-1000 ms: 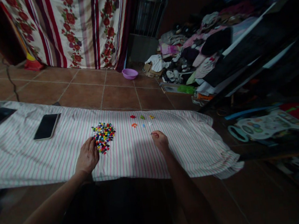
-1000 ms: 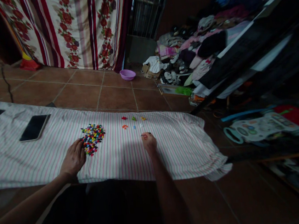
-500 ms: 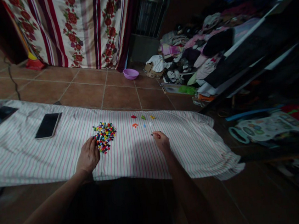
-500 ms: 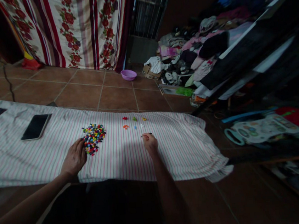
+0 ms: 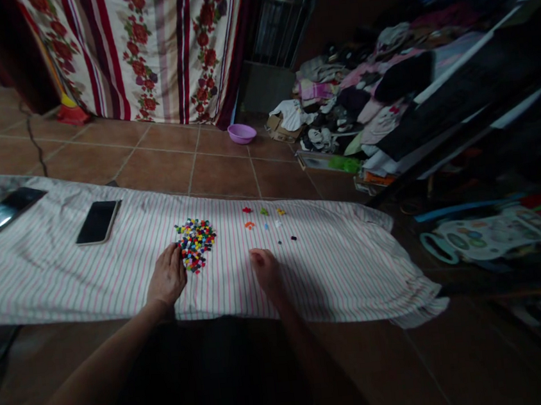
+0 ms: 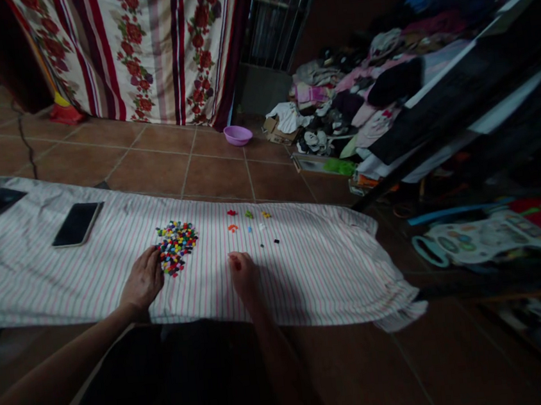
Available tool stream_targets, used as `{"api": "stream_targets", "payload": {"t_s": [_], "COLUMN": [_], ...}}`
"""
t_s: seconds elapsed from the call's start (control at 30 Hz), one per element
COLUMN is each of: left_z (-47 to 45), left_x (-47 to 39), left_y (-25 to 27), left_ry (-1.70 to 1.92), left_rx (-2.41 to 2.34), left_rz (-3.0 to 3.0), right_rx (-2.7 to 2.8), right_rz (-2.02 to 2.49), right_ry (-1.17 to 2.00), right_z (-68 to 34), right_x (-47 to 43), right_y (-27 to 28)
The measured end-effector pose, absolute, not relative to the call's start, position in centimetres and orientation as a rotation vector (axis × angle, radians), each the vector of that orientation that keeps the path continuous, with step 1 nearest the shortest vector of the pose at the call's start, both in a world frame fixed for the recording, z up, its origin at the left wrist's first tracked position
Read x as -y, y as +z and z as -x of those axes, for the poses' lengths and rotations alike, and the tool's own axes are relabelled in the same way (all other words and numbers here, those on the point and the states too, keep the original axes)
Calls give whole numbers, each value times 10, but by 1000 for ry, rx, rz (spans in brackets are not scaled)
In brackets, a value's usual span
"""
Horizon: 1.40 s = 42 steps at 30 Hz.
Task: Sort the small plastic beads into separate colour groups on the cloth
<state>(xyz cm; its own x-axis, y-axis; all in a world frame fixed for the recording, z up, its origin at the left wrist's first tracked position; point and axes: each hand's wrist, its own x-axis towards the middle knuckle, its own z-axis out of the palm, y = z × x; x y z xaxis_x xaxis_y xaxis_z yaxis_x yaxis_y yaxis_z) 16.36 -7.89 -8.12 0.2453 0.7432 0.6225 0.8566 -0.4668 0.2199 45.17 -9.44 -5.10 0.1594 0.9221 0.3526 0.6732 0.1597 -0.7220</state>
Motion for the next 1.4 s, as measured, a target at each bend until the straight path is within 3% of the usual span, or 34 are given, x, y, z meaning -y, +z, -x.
{"api": "stream_targets", "payload": {"t_s": [0.37, 0.77, 1.4], "left_z": [-164, -166, -168], "left_x": [79, 80, 79], "left_y": [-83, -81, -77], "left_ry": [-1081, -1128, -1035], "left_rx": [1684, 1963, 1831], "left_rz": [2362, 2284, 2263], "right_rx": [1862, 1828, 1907], "right_rz": [1469, 1573, 1750], "right_ry": [591, 561, 309], "right_z": [-360, -342, -337], "right_x": [105, 105, 96], "right_y": [-44, -44, -48]}}
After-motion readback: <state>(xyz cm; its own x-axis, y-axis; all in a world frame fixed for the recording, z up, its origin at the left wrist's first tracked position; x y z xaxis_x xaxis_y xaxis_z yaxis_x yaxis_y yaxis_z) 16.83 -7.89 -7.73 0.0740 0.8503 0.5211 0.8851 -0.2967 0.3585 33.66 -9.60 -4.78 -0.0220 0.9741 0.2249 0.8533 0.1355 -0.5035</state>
